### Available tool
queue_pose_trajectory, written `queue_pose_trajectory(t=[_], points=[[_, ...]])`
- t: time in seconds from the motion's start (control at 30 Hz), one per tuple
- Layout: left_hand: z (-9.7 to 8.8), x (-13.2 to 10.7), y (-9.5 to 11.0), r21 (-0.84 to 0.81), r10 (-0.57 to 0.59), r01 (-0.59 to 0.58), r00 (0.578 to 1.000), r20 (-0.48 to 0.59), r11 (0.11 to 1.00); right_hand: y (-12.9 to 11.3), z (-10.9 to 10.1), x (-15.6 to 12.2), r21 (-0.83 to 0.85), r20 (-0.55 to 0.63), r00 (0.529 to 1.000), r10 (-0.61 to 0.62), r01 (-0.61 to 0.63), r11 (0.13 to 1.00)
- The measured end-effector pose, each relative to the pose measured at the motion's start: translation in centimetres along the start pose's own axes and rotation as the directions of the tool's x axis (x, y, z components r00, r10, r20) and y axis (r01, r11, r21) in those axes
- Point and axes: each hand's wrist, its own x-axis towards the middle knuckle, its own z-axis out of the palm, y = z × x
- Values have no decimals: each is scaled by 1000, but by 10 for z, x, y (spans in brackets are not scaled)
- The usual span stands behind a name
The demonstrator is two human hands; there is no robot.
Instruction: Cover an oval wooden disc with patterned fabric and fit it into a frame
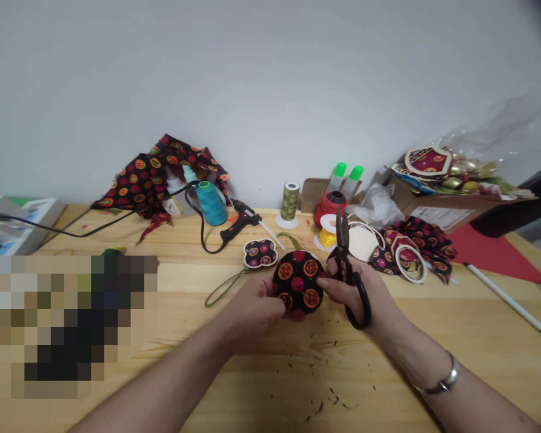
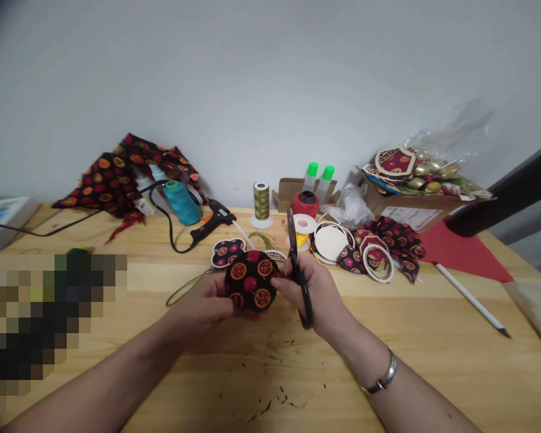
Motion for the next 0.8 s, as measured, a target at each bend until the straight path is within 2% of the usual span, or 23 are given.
queue_pose_trajectory(t=[0.17,0.27,0.43,0.6,0.8], points=[[-6,-2,3,-177,23,-1,992,124,984,-2,0,0,22,-5,1000,3,-3,1000],[-7,-3,7,-225,26,7,990,141,974,-2,1,0,26,-18,1000,3,-3,1000],[-6,-1,6,-166,22,-13,998,52,986,-3,1,1,25,-51,999,2,-1,1000],[-7,1,3,-102,-27,25,1000,-12,994,-4,0,1,33,-52,999,-15,17,999],[-9,2,-1,-66,-18,14,999,-49,998,3,0,4,-9,-49,998,-49,49,999]])
